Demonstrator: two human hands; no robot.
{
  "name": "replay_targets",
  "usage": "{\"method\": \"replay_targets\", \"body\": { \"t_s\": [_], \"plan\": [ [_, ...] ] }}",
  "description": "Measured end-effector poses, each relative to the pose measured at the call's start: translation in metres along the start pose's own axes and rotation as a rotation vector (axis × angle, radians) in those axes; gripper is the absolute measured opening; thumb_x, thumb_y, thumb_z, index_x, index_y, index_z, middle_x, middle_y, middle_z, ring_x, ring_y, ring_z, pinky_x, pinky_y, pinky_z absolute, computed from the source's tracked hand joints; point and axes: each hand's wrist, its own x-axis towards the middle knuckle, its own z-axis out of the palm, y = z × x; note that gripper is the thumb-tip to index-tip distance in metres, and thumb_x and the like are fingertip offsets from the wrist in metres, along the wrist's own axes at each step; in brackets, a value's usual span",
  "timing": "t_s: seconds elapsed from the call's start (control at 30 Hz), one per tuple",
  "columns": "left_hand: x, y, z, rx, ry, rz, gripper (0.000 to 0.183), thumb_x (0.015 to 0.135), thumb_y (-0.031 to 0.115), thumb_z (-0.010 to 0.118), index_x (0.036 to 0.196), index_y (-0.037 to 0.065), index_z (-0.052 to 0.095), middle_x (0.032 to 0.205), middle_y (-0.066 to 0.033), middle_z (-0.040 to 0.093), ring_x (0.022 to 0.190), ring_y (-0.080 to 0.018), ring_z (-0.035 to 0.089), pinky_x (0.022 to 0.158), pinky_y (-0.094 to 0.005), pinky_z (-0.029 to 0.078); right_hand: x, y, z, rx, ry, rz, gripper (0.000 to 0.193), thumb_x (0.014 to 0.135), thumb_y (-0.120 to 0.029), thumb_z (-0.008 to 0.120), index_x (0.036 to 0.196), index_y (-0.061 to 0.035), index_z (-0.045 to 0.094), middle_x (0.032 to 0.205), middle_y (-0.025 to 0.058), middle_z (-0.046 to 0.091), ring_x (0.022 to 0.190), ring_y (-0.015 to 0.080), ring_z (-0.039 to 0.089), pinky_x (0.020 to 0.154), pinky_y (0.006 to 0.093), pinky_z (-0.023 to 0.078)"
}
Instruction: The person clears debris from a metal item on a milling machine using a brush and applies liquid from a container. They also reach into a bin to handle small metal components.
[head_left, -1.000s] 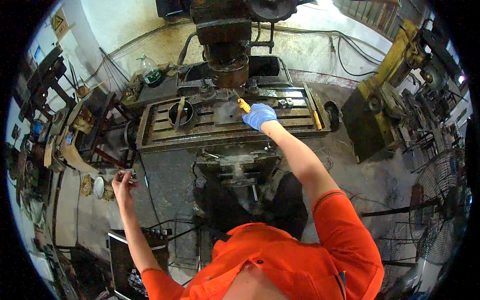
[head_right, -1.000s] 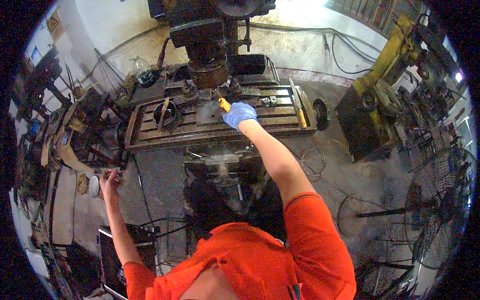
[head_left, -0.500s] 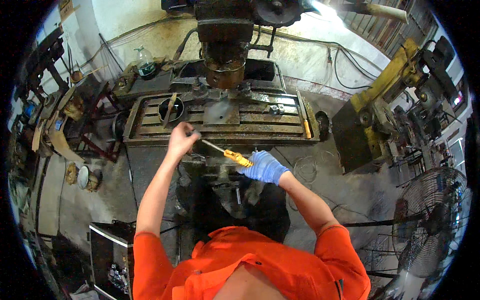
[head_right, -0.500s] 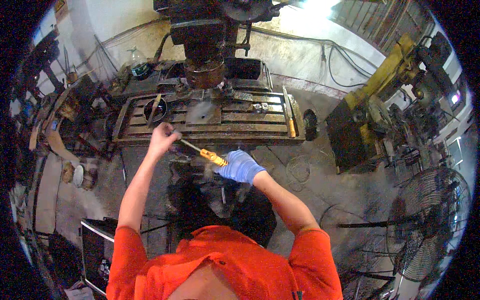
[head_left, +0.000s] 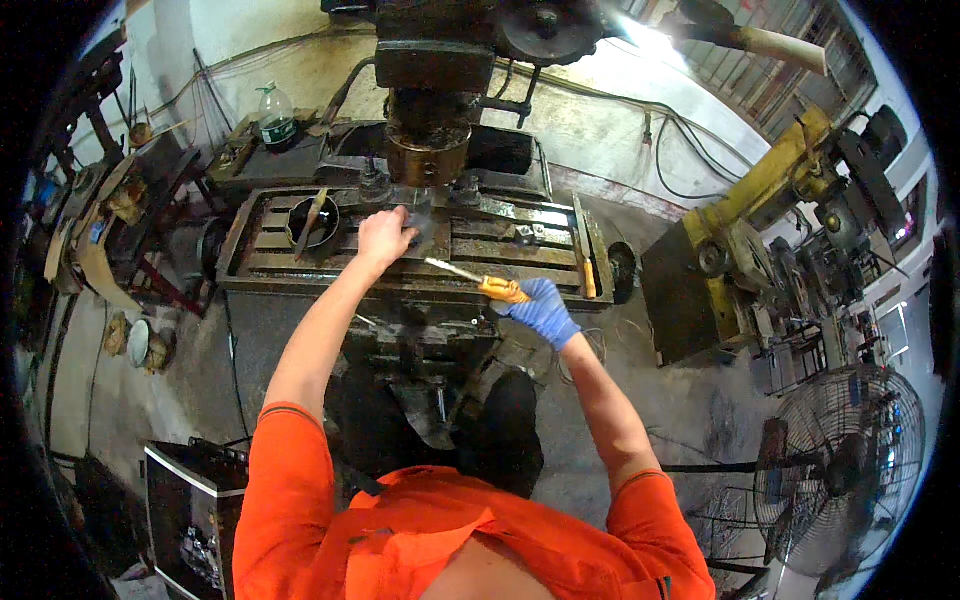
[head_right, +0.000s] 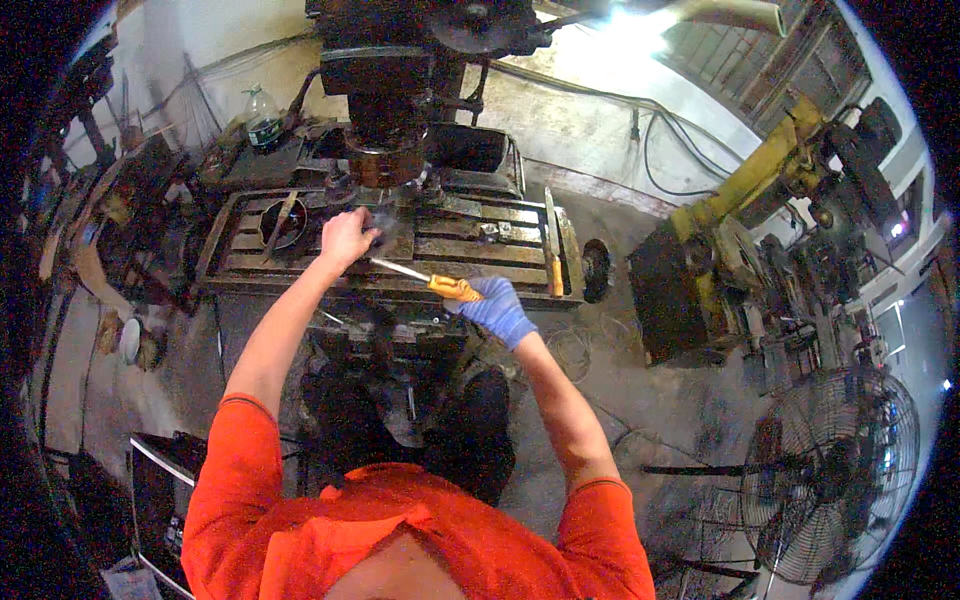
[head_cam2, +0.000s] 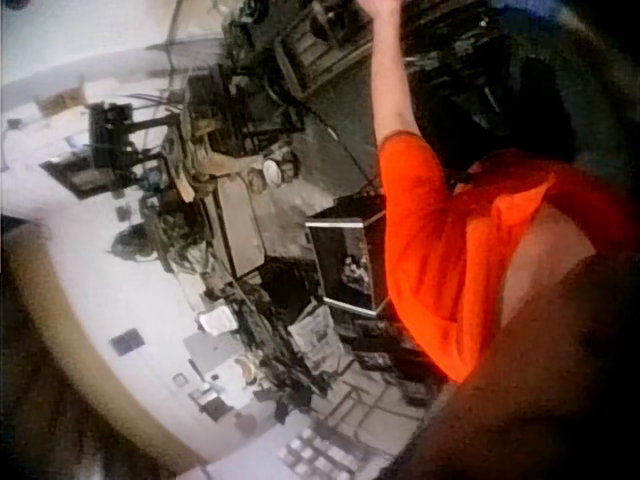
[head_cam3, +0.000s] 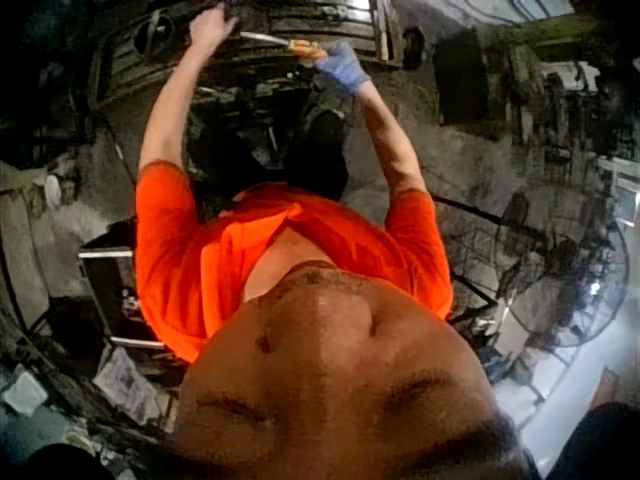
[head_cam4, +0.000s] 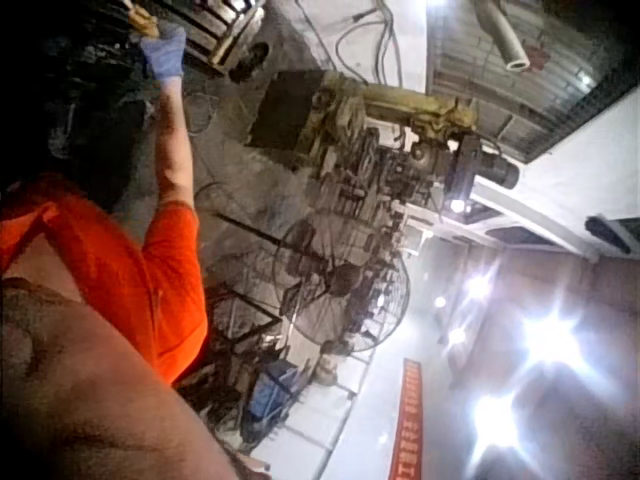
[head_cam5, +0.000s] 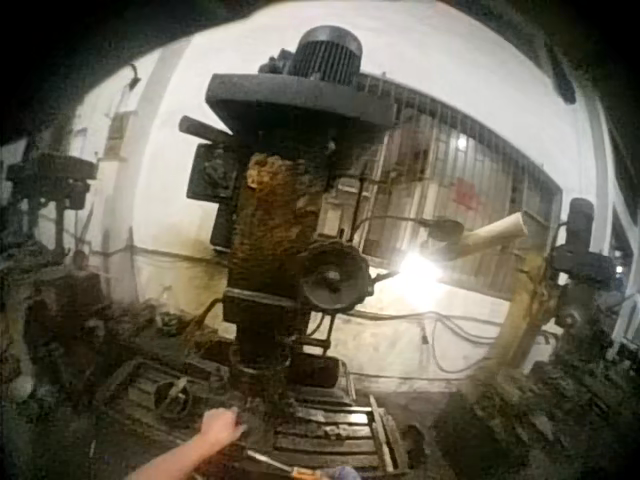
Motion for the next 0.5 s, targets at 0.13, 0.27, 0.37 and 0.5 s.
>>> {"method": "replay_targets", "body": {
  "t_s": [0.13, 0.27, 0.37, 0.5],
  "plan": [
    [0.001, -0.002, 0.0, -0.071, -0.035, 0.064, 0.032, 0.068, 0.027, 0.066, 0.088, 0.003, 0.059, 0.076, -0.0188, 0.061, 0.075, -0.034, 0.059, 0.068, -0.0433, 0.046, 0.01, 0.09, 0.056, 0.147, 0.068, 0.187, 0.034, 0.065, -0.026, 0.074, 0.088, -0.003, 0.065, 0.077, 0.0086, 0.066, 0.066, 0.0109, 0.059, 0.063, 0.0258, 0.047],
    [0.003, -0.012, 0.002, -0.054, -0.02, 0.097, 0.022, 0.07, 0.017, 0.062, 0.087, 0.003, 0.059, 0.078, -0.0181, 0.061, 0.077, -0.0344, 0.058, 0.069, -0.0437, 0.046, 0.002, 0.061, 0.062, -0.196, 0.071, 0.288, 0.043, 0.067, -0.033, 0.069, 0.095, -0.0005, 0.062, 0.084, 0.0138, 0.065, 0.072, 0.0238, 0.062, 0.068, 0.0312, 0.047],
    [0.013, -0.005, 0.01, -0.045, -0.01, 0.087, 0.019, 0.071, 0.016, 0.06, 0.086, 0.004, 0.058, 0.078, -0.017, 0.061, 0.076, -0.0342, 0.059, 0.068, -0.0436, 0.047, -0.007, 0.053, 0.057, -0.226, 0.12, 0.306, 0.047, 0.068, -0.036, 0.067, 0.1, -0.0024, 0.061, 0.089, 0.0148, 0.064, 0.08, 0.0268, 0.062, 0.072, 0.0318, 0.047],
    [0.025, 0.004, 0.018, -0.062, 0.056, 0.126, 0.019, 0.072, 0.018, 0.059, 0.086, 0.005, 0.058, 0.076, -0.0178, 0.061, 0.075, -0.0339, 0.059, 0.066, -0.0439, 0.047, -0.032, 0.062, 0.037, -0.183, 0.189, 0.274, 0.039, 0.069, -0.028, 0.068, 0.096, 0.0001, 0.062, 0.087, 0.0155, 0.064, 0.079, 0.0204, 0.063, 0.071, 0.0295, 0.048]
  ]
}}
